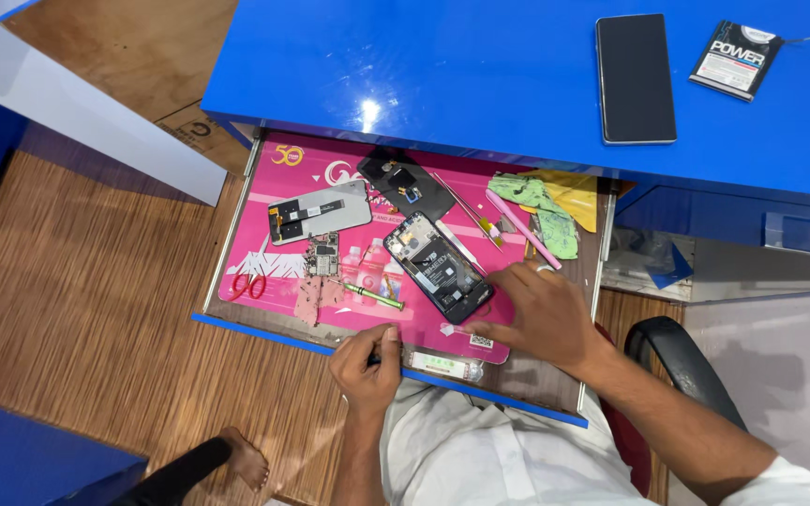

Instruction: The person sits at a blue desk and works on a disassembled smartphone. They use a white plastic spudger to pry and disconnect internal components, including the motherboard and battery, from the phone's chassis. The person handles the motherboard and other small parts with their hands, placing them on a pink mat inside a drawer.

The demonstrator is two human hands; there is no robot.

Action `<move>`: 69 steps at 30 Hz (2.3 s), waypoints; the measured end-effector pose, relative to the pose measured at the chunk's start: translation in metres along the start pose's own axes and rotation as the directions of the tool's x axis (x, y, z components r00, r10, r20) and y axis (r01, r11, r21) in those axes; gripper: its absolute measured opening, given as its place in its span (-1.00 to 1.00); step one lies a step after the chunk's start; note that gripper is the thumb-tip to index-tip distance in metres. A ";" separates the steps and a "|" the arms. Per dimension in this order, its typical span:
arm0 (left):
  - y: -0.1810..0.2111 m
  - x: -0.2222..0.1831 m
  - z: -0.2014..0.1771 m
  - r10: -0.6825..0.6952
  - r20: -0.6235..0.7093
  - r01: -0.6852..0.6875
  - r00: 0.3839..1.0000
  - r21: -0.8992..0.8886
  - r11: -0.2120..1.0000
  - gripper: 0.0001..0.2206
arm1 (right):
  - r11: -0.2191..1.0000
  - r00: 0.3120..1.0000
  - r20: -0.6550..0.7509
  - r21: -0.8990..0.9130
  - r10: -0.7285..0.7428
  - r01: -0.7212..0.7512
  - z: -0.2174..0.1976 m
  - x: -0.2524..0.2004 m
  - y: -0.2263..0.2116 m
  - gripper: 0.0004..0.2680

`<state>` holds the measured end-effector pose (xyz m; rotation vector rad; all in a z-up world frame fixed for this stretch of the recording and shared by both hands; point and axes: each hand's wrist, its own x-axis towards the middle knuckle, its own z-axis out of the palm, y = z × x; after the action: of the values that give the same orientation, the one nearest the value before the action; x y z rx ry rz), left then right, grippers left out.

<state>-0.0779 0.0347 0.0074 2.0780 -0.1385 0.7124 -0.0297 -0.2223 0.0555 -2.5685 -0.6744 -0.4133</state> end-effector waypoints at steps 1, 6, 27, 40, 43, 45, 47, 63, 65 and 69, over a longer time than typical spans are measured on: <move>0.000 -0.003 -0.001 -0.046 -0.009 0.046 0.999 -0.032 0.998 -0.97 | 1.000 0.998 0.050 -0.003 0.023 -0.022 0.002 0.005 -0.006 -0.46; 0.005 -0.014 -0.008 -0.150 -0.067 0.141 0.986 -0.113 0.983 -0.96 | 0.980 0.973 0.199 -0.186 0.112 -0.075 0.010 0.022 -0.040 -0.30; 0.017 -0.014 -0.006 -0.134 -0.003 0.131 0.991 -0.191 0.973 -0.95 | 0.686 0.756 0.506 0.372 0.416 -0.626 0.010 0.013 -0.013 -0.31; 0.016 -0.011 0.016 -0.435 0.539 0.464 0.721 -0.842 -0.273 -0.38 | 0.808 0.925 0.379 0.550 -0.015 -0.212 0.007 0.021 -0.056 -0.27; 0.004 -0.011 0.010 -0.499 0.435 0.327 0.749 -0.899 -0.293 -0.38 | 0.867 0.924 0.379 0.476 -0.052 -0.146 0.003 0.052 -0.061 -0.44; 0.001 -0.023 0.006 -0.562 0.339 0.304 0.755 -0.939 -0.158 -0.40 | 0.898 0.941 0.332 0.431 -0.066 -0.089 0.012 0.078 -0.056 -0.55; 0.000 -0.035 0.006 -0.566 0.333 0.298 0.754 -0.942 -0.157 -0.40 | 0.919 0.956 0.270 0.395 -0.116 0.000 0.034 0.107 -0.051 -0.63; -0.006 -0.038 0.016 -0.487 0.350 0.388 0.800 -0.921 -0.023 -0.29 | 0.848 0.815 0.234 0.111 -0.529 0.518 0.156 0.180 -0.072 -0.83; -0.003 -0.034 0.016 -0.485 0.344 0.382 0.804 -0.924 -0.022 -0.28 | 0.834 0.799 0.243 0.101 -0.550 0.543 0.146 0.179 -0.070 -0.85; 0.001 -0.030 0.013 -0.519 0.365 0.380 0.773 -0.921 -0.081 -0.28 | 0.806 0.790 0.199 0.280 -0.580 0.521 0.106 0.169 -0.058 -0.86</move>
<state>-0.0969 0.0188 -0.0139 0.5586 0.1556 0.1056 0.0993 -0.0592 0.0506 -2.2006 -1.5098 -0.1414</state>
